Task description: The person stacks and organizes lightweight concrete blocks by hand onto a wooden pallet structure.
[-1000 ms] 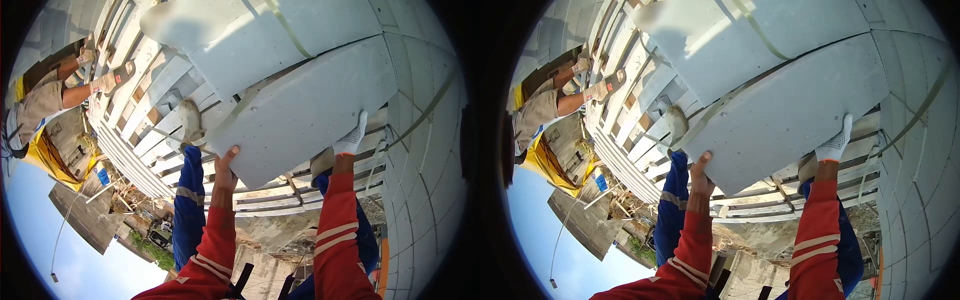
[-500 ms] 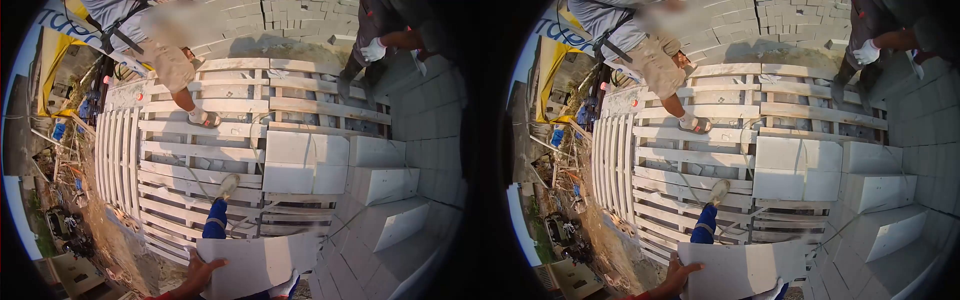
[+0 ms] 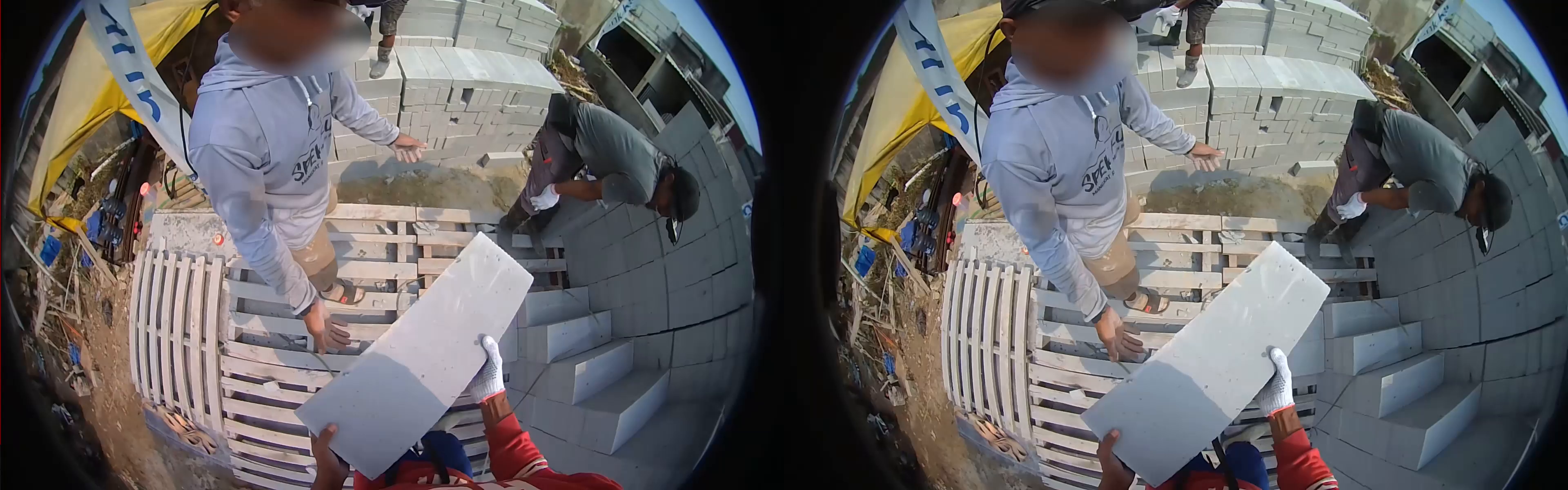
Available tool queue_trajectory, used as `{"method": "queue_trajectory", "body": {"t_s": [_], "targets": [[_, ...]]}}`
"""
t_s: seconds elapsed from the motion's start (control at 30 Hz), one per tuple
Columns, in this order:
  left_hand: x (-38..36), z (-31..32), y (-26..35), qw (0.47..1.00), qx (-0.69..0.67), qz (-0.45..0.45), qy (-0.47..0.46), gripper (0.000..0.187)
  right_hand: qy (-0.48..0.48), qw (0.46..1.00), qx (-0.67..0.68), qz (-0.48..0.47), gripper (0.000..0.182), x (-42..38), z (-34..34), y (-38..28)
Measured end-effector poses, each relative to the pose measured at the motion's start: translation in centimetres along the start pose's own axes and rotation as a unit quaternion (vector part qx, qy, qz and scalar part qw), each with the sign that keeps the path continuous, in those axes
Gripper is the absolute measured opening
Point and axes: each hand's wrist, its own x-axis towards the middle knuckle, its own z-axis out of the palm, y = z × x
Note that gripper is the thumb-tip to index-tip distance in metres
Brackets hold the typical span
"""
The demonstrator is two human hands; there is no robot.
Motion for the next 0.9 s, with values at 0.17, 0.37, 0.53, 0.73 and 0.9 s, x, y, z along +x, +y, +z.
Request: {"method": "queue_trajectory", "body": {"t_s": [0.17, 0.37, 0.53, 0.73, 0.9], "targets": [[0.7, 5.1, 2.2, 0.990, -0.026, 0.118, -0.071, 0.064, -0.084, 0.992, -0.091, -0.040, 0.041, 3.5, 11.0, -3.0], [0.5, 7.3, 4.8, 0.994, -0.032, 0.103, -0.007, 0.073, -0.118, 0.984, -0.113, -0.070, 0.068, 5.4, 18.5, -2.4], [0.8, 7.0, 5.0, 0.996, -0.010, 0.088, 0.002, 0.071, -0.064, 0.988, -0.115, -0.081, 0.044, 5.5, 18.4, -1.1], [1.9, 6.0, 3.8, 0.994, -0.002, 0.092, -0.052, 0.069, -0.060, 0.971, -0.207, -0.104, 0.068, 9.7, 17.1, 1.7], [4.8, 10.7, 1.8, 0.991, 0.003, 0.110, -0.074, 0.072, -0.082, 0.967, -0.226, -0.084, 0.090, 10.9, 13.4, 2.4]]}}
